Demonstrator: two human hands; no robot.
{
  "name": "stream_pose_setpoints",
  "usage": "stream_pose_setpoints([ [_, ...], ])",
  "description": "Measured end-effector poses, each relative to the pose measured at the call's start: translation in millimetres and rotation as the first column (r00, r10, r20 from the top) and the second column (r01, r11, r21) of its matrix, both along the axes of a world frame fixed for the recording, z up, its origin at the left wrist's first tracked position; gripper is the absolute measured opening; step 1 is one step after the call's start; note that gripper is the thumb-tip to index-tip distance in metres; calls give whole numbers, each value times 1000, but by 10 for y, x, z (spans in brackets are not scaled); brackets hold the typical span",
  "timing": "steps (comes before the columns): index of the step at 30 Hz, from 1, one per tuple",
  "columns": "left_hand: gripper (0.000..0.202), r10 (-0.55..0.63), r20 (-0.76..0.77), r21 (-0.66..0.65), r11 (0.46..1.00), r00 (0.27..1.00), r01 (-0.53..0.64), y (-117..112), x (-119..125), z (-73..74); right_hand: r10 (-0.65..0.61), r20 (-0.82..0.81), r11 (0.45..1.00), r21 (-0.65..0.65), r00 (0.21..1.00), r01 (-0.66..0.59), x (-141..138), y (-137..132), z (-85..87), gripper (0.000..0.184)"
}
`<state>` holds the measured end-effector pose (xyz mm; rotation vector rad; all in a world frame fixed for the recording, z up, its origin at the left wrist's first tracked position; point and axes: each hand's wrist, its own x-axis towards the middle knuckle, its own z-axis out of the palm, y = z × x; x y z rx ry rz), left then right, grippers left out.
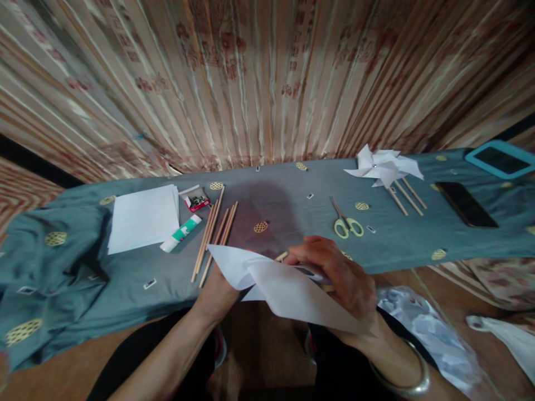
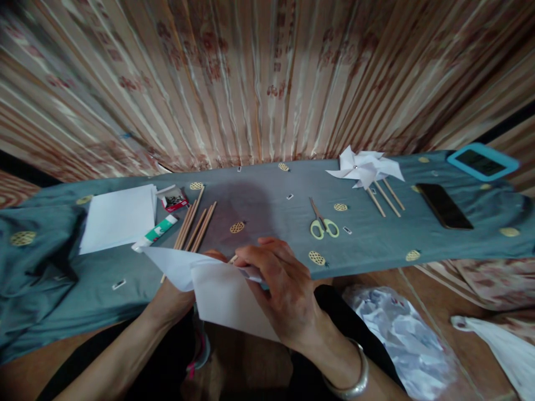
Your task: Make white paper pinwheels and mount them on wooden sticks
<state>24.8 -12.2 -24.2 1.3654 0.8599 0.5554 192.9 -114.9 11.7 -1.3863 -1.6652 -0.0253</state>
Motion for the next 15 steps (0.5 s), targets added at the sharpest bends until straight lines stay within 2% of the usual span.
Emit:
stream_pose_setpoints([
  [5,15,-55,28,56,997,998,53,16,1,-9,16,-12,1000,-18,1000,-17,4,-15,1,33],
  [15,14,-12,42,2,1000,999,11,-5,8,-2,36,-5,999,-12,999,-36,15,-6,-15,31],
])
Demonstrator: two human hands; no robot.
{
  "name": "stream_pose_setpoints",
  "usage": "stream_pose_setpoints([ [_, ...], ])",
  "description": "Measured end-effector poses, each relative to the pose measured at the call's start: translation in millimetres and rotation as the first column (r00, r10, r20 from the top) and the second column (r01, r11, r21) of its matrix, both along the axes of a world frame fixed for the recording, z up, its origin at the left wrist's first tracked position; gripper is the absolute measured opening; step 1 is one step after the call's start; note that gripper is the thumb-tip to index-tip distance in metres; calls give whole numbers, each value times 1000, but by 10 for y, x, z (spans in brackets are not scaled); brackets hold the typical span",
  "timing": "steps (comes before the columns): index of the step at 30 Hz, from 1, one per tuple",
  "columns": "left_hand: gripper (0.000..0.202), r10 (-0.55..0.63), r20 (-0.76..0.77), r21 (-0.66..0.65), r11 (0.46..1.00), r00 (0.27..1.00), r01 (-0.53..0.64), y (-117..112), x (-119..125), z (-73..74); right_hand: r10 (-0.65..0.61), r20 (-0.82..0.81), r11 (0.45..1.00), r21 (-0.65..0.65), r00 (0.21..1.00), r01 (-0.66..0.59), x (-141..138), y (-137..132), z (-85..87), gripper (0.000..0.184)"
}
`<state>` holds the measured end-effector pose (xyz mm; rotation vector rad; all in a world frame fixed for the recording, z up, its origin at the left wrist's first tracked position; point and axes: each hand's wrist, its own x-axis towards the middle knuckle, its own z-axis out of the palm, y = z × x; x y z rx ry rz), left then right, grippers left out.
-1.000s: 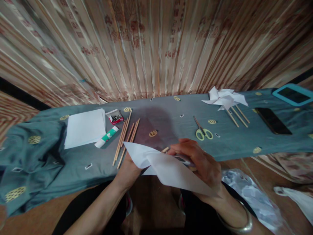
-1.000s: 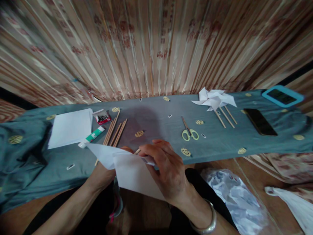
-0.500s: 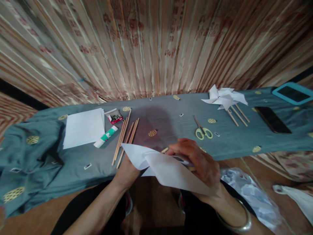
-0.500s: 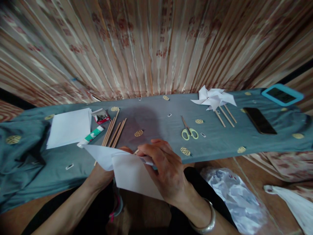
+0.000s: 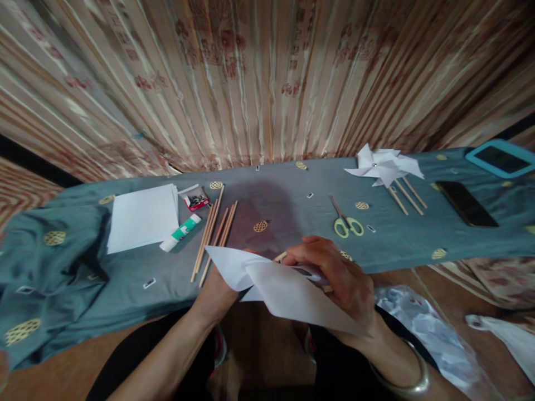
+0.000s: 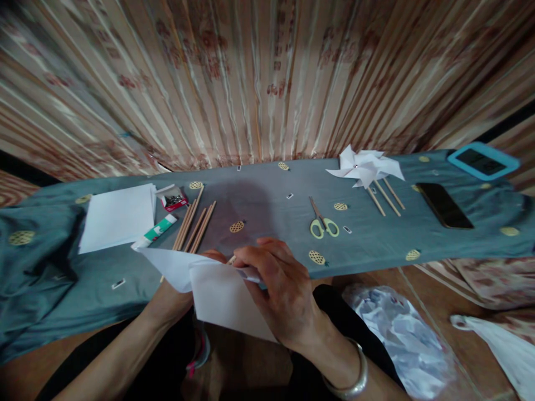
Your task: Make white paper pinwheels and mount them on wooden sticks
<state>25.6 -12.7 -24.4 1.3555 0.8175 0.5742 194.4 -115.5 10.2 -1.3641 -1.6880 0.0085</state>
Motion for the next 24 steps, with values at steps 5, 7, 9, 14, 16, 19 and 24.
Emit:
stream_pose_setpoints([
  [5,15,71,-39,-2,997,997,-71,14,0,15,-7,-18,1000,-11,1000,6,6,-7,12,32],
  [7,15,97,-15,-33,995,995,-97,11,6,26,-16,-64,999,-35,998,14,-8,-10,20,31],
  [9,16,126,30,-94,988,992,-123,-1,19,28,-67,-177,994,-98,982,51,-27,1,23,27],
  [14,21,138,61,-330,938,989,-110,-65,79,-51,-248,-500,921,-387,829,42,-12,126,-76,18],
  [16,22,144,48,-395,911,988,-114,-94,103,-109,-285,-597,891,-454,750,-23,22,199,-172,19],
  [19,27,193,45,-457,876,980,-152,-135,135,-201,-314,-724,862,-489,614,-136,72,288,-346,26],
  [24,30,280,67,-500,840,958,-211,-199,172,-351,-346,-756,838,-515,555,-180,115,358,-551,34],
])
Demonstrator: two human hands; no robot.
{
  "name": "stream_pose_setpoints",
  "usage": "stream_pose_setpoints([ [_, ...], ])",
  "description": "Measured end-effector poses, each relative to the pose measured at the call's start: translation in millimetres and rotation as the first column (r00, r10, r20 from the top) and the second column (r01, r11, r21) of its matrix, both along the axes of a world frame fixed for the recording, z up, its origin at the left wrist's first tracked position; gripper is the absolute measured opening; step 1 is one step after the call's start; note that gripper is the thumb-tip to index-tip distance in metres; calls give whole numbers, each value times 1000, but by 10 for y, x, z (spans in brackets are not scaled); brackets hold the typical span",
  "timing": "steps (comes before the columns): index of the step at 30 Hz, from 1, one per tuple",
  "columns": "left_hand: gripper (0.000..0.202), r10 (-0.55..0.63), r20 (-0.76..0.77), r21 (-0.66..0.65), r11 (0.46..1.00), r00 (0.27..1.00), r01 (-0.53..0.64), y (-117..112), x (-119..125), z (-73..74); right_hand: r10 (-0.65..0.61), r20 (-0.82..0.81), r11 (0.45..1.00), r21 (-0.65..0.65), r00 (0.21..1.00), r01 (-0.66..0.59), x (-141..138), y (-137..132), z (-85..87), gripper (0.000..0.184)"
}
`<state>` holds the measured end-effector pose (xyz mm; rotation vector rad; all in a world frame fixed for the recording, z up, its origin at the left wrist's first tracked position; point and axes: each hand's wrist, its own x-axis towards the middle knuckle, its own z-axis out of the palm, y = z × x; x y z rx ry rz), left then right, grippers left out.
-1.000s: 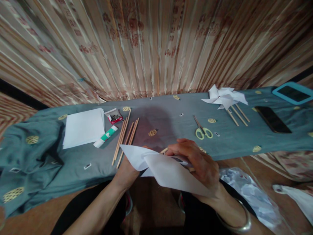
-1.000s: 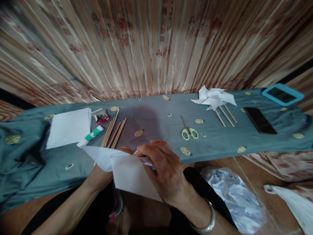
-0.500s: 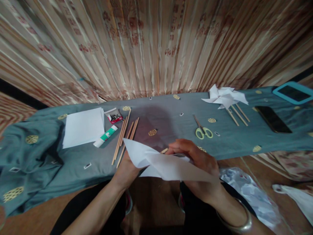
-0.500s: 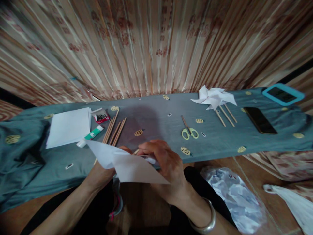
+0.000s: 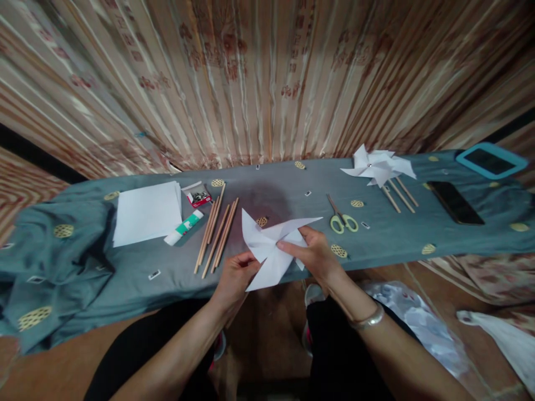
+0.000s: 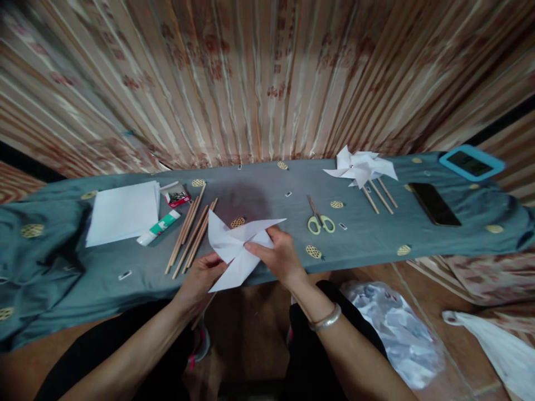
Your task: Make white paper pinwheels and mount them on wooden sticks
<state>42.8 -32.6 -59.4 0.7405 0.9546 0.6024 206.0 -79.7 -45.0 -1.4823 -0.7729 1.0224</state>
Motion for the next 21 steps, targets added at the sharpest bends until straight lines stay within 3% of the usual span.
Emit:
stream_pose_setpoints([
  [7,36,81,58,27,996,995,-83,-105,-7,-117,91,-14,995,-28,996,-92,-1,24,-11,31],
  [21,35,209,4,87,974,978,-208,-296,-120,-118,183,-59,983,-18,981,-185,-146,54,-49,32],
])
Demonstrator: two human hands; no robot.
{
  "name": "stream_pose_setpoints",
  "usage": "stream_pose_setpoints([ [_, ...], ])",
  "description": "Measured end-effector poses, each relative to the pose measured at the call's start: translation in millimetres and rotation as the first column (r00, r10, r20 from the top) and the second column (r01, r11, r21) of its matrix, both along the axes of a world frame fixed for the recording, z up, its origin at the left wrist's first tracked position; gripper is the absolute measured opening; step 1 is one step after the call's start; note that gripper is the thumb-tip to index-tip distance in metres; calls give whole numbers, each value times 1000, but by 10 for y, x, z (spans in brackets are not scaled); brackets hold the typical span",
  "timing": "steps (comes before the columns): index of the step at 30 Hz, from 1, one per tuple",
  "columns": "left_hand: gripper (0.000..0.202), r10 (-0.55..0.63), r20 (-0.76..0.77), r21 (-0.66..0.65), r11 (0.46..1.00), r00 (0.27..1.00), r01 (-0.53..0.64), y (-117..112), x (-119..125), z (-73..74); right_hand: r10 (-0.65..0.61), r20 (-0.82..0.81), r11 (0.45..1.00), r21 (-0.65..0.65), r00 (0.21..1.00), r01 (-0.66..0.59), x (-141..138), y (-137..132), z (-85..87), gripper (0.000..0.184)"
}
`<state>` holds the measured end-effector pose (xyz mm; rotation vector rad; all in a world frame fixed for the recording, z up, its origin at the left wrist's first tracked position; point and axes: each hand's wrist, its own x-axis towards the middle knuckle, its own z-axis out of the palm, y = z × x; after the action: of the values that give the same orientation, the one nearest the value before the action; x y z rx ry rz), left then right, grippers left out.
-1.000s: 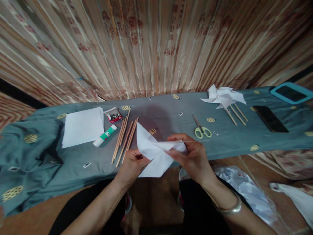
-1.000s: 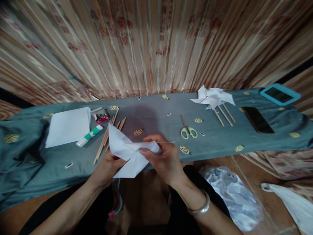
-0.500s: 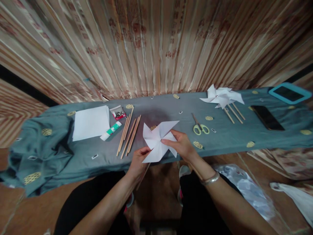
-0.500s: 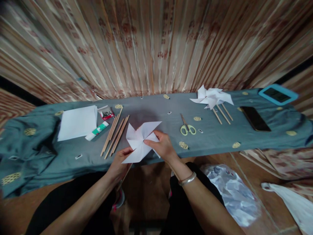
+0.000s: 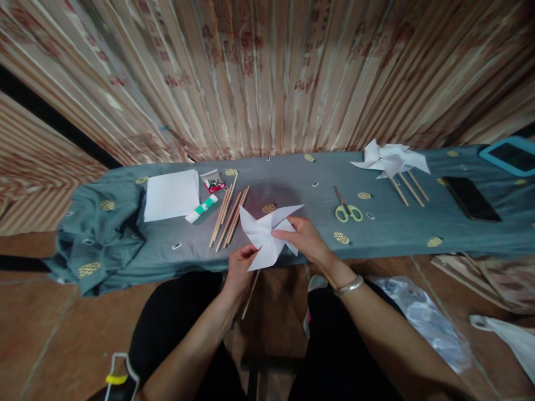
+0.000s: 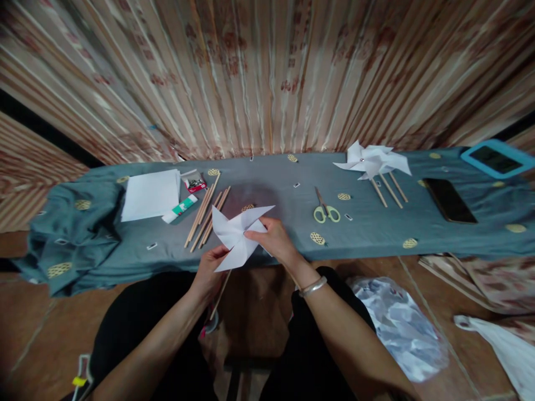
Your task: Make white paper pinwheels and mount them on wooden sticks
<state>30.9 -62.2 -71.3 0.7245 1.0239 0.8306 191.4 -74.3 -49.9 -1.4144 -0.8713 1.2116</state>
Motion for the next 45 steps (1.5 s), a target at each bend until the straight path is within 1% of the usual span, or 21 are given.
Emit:
stream_pose_setpoints([
  [6,33,13,-9,-18,1000,1000,-13,0,-23,-33,23,7,1000,-21,1000,-23,-12,-12,-5,34],
  [10,32,5,-1,-32,999,1000,-5,11,-51,-72,50,-45,998,-26,998,-51,-13,-11,-3,36],
  [13,31,2,4,-19,1000,1000,-1,16,-70,-107,47,-83,998,-34,995,-50,-19,2,-4,38],
  [16,32,27,18,9,1000,999,-27,19,-71,-122,27,-84,999,-44,996,-31,-25,13,-4,39],
  [19,33,38,23,18,999,999,-39,29,-55,-100,23,-68,999,-40,997,-26,-26,16,-4,37],
  [25,32,42,-40,21,999,998,-41,84,-29,-15,26,-79,1000,7,997,-25,0,16,-27,35],
  [29,28,11,-64,61,998,998,-7,121,-13,53,13,-78,999,49,997,-9,34,12,-52,34],
  [33,25,8,-72,98,995,997,-1,149,9,97,-6,-47,997,77,999,9,62,12,-70,32],
  [40,26,3,-81,103,995,997,6,142,14,86,8,7,998,68,1000,-9,82,13,-102,33],
  [45,27,-2,-41,77,997,999,5,115,2,66,17,-16,999,43,1000,-16,64,16,-52,33],
])
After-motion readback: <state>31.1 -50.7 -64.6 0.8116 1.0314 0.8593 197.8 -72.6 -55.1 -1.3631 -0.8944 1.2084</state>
